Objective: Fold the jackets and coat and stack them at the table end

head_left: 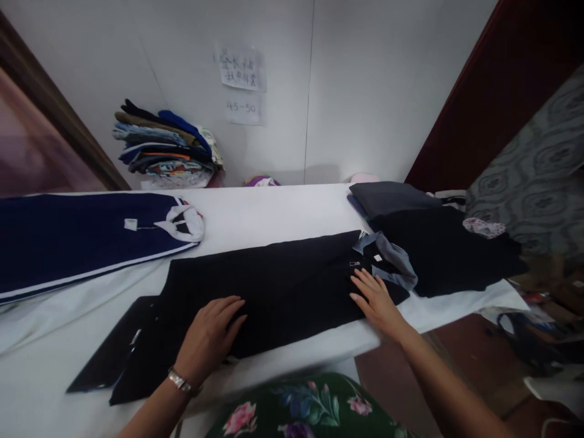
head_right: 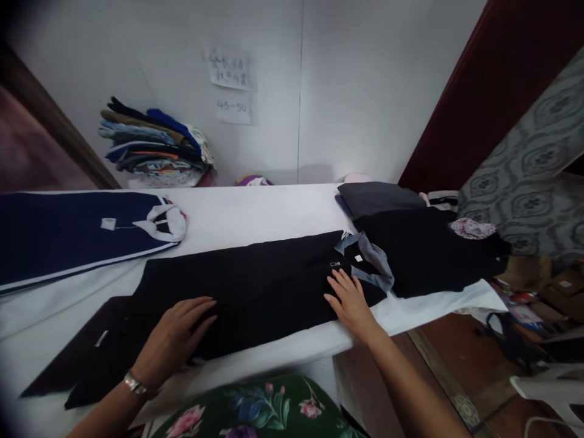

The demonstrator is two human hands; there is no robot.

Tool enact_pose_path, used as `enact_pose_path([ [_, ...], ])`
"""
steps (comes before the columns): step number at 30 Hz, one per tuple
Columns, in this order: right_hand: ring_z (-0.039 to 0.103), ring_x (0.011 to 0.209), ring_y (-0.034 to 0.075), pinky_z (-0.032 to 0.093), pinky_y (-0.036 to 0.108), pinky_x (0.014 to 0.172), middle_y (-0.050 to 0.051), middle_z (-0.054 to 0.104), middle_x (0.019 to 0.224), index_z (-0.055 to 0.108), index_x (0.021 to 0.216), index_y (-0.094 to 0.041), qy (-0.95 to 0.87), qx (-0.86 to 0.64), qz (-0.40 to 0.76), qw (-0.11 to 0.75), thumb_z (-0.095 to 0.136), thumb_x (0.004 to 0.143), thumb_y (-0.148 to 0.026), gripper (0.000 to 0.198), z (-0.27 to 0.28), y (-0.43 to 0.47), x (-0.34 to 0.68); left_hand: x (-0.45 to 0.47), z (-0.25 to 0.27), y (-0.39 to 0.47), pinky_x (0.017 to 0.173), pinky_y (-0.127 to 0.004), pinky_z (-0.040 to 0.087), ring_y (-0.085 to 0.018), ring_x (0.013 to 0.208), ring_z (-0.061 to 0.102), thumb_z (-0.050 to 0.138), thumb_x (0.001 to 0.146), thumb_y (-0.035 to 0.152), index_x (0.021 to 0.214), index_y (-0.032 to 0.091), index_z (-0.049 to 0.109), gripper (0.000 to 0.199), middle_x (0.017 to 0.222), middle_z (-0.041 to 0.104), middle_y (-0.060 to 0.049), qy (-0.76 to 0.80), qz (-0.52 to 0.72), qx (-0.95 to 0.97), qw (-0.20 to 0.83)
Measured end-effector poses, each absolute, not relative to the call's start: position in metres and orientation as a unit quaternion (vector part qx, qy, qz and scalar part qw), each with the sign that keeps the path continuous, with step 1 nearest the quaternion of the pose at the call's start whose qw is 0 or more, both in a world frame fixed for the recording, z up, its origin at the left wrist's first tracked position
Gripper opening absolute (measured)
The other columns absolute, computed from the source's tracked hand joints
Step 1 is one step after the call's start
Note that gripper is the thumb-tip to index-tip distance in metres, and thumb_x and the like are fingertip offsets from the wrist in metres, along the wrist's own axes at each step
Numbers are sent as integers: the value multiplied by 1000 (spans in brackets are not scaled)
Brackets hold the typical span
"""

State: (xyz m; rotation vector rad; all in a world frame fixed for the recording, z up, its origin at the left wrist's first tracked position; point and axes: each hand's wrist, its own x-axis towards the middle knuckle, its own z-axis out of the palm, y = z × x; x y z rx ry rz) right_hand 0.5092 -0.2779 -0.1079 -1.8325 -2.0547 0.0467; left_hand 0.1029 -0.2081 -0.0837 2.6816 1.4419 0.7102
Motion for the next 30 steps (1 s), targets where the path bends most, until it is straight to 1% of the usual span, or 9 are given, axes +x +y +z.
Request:
enact_pose_path([
  [3,32,135,23,28,49,109,9,45,141,51,130,-20,-723,-640,-23,259,38,94,-36,42,-96,-245,522,115,-87,-195,86,-39,47,-24,101,58,50,86,35,107,21,66,30,111,65,-8,450,188,873,9],
  [6,37,132,23,32,44,109,11,49,137,53,128,-17,-705,-642,-41,297,39,92,-31,42,-89,-197,540,122,-90,-189,78,-37,47,-22,91,59,45,88,29,98,21,69,27,102,66,-7,451,131,883,23],
  [9,38,132,23,33,42,108,10,48,138,51,131,-16,-683,-682,-36,260,41,90,-31,44,-86,-147,556,123,-91,-191,73,-34,46,-19,80,58,40,90,25,89,22,70,30,90,66,-5,456,93,884,45],
  [12,41,129,25,35,43,106,9,52,134,54,129,-18,-678,-704,-23,211,44,88,-31,44,-85,-111,567,119,-83,-189,75,-31,46,-17,82,59,42,90,27,87,22,69,28,89,66,-4,466,102,876,76],
  [17,60,108,25,44,39,95,9,68,111,68,108,-19,-686,-707,17,171,51,83,-30,32,-81,-92,580,104,-62,-143,86,-30,45,-18,96,60,44,88,37,94,22,68,29,103,67,-4,513,156,842,58],
  [21,65,94,21,48,31,84,5,72,99,71,99,-22,-697,-699,45,156,52,82,-33,28,-80,-100,591,90,-68,-86,101,-34,38,-23,115,53,44,87,34,108,17,65,35,121,62,-9,576,137,806,20],
  [24,66,85,20,49,28,76,3,73,93,72,96,-24,-705,-692,58,147,54,81,-35,26,-83,-109,600,85,-82,-62,100,-34,38,-23,115,53,41,88,30,111,17,64,34,121,62,-9,583,90,807,20],
  [26,66,83,20,49,28,75,2,73,94,72,98,-25,-704,-694,55,141,54,80,-36,28,-85,-113,604,84,-90,-56,97,-35,40,-23,111,54,43,87,29,106,18,65,31,116,64,-8,578,83,812,17],
  [30,65,91,20,48,28,79,2,72,101,71,103,-25,-702,-704,23,109,49,84,-36,30,-85,-116,611,83,-94,-55,90,-34,42,-24,105,55,51,81,27,82,17,65,18,108,63,-10,577,120,808,-13],
])
